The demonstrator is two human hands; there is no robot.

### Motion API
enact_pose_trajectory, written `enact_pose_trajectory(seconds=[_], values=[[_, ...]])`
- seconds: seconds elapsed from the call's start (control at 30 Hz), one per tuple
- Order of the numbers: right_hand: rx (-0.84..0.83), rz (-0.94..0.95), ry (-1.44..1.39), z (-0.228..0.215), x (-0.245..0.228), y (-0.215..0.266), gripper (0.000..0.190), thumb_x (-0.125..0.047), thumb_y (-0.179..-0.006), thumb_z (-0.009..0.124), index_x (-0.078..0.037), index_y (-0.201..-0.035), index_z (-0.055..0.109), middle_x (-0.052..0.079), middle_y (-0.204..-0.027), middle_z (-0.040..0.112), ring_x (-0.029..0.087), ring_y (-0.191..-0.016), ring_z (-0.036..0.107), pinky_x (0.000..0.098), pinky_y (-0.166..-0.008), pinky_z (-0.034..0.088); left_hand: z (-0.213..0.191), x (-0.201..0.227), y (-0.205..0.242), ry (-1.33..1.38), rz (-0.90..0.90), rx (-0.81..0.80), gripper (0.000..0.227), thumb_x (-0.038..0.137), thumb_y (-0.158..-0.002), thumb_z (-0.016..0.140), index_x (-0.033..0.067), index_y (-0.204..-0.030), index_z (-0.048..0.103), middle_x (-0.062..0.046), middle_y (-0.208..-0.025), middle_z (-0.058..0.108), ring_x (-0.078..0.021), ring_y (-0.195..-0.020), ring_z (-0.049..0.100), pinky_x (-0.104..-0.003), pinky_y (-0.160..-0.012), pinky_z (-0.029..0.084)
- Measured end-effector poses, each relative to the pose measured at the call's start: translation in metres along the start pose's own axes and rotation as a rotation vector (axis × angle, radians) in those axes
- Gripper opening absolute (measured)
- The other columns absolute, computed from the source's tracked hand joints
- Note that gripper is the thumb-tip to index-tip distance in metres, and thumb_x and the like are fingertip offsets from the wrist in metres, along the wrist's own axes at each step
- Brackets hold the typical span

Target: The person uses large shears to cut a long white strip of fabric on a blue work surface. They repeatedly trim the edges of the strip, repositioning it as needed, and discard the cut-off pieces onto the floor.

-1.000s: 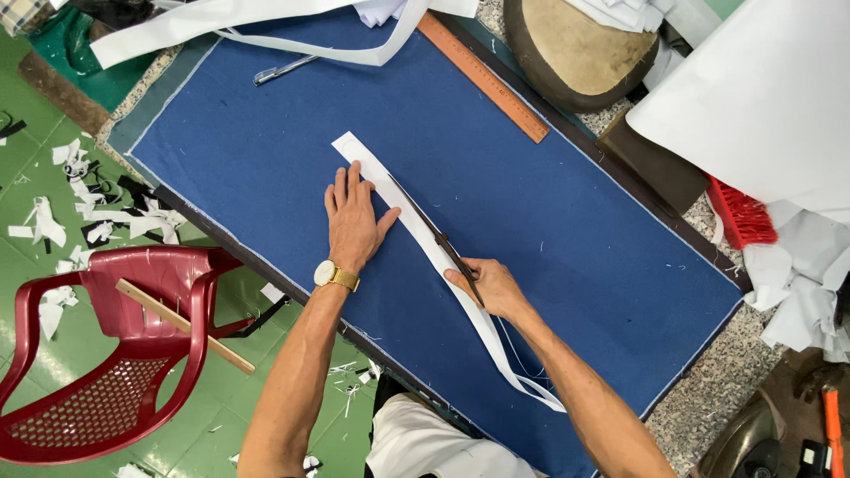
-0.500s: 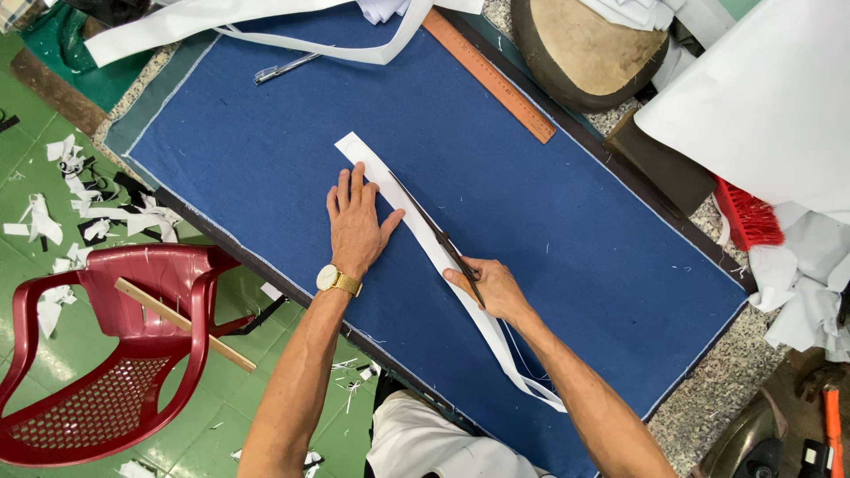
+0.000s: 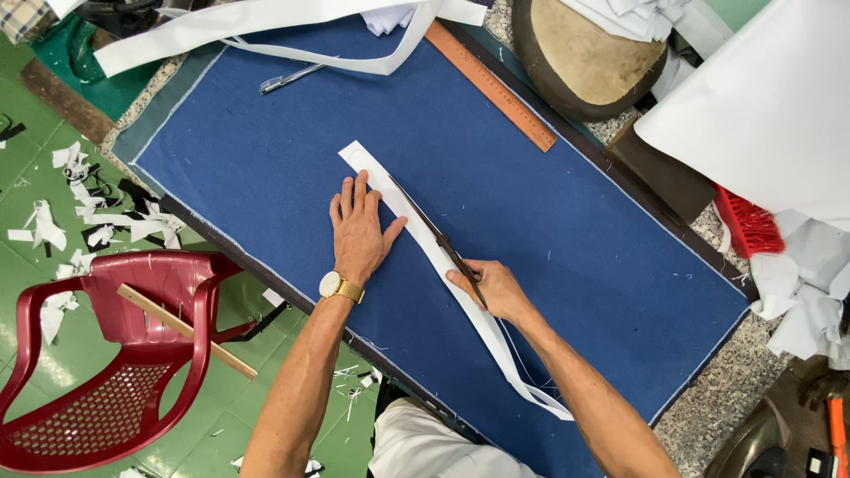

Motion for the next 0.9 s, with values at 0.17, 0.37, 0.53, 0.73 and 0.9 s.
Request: enact_pose_trajectory(seconds=[0.17,0.37,0.53,0.73,0.9], values=[[-0.003,-0.02,0.014,0.001,-0.015,-0.003,0.053,-0.036,-0.088,0.076,0.003,-0.124,0.07,0.008,-0.049,0.063,0.018,-0.037,0.058,0.0265,-0.038,0.039,0.002,-0.001,0.0,-0.006,0.0,-0.002,0.058,0.058,-0.096,0.059,0.0093,-0.125,0.049,-0.016,-0.162,0.027,-0.0344,-0.15,0.02,-0.054,-0.12,0.01],[0.0,-0.017,0.039,0.0,-0.022,-0.01,0.055,-0.038,-0.087,0.077,0.002,-0.123,0.07,0.008,-0.051,0.062,0.018,-0.039,0.058,0.0251,-0.04,0.038,0.002,-0.001,-0.001,-0.009,-0.004,-0.001,0.057,0.056,-0.095,0.062,0.0091,-0.125,0.049,-0.016,-0.162,0.028,-0.0343,-0.15,0.02,-0.054,-0.12,0.01],[0.0,-0.01,0.04,0.003,-0.025,-0.01,0.057,-0.04,-0.087,0.077,0.003,-0.124,0.069,0.007,-0.051,0.063,0.018,-0.039,0.058,0.0254,-0.04,0.038,0.003,-0.003,-0.001,-0.015,-0.004,-0.009,0.057,0.057,-0.096,0.061,0.0095,-0.125,0.049,-0.016,-0.163,0.027,-0.0338,-0.151,0.019,-0.054,-0.12,0.01],[0.01,-0.008,-0.01,0.002,-0.012,-0.017,0.046,-0.033,-0.084,0.08,-0.002,-0.119,0.074,0.008,-0.048,0.06,0.019,-0.036,0.057,0.0238,-0.036,0.037,0.002,-0.003,-0.001,0.0,-0.002,-0.004,0.057,0.057,-0.096,0.06,0.0091,-0.125,0.049,-0.016,-0.162,0.027,-0.0332,-0.15,0.019,-0.053,-0.12,0.009],[0.024,-0.005,-0.017,-0.001,-0.018,-0.013,0.042,-0.029,-0.087,0.078,0.0,-0.117,0.074,0.009,-0.046,0.06,0.018,-0.034,0.056,0.0238,-0.035,0.037,0.003,-0.003,-0.001,-0.012,0.01,0.012,0.057,0.057,-0.096,0.059,0.0089,-0.124,0.048,-0.016,-0.162,0.027,-0.0334,-0.15,0.02,-0.054,-0.12,0.011]])
Point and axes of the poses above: each hand's wrist, its own y-axis away from the middle knuckle, its own z-axis out of the palm, x = y × z, the point moved 4 cm from there along -y, towards the middle knuckle
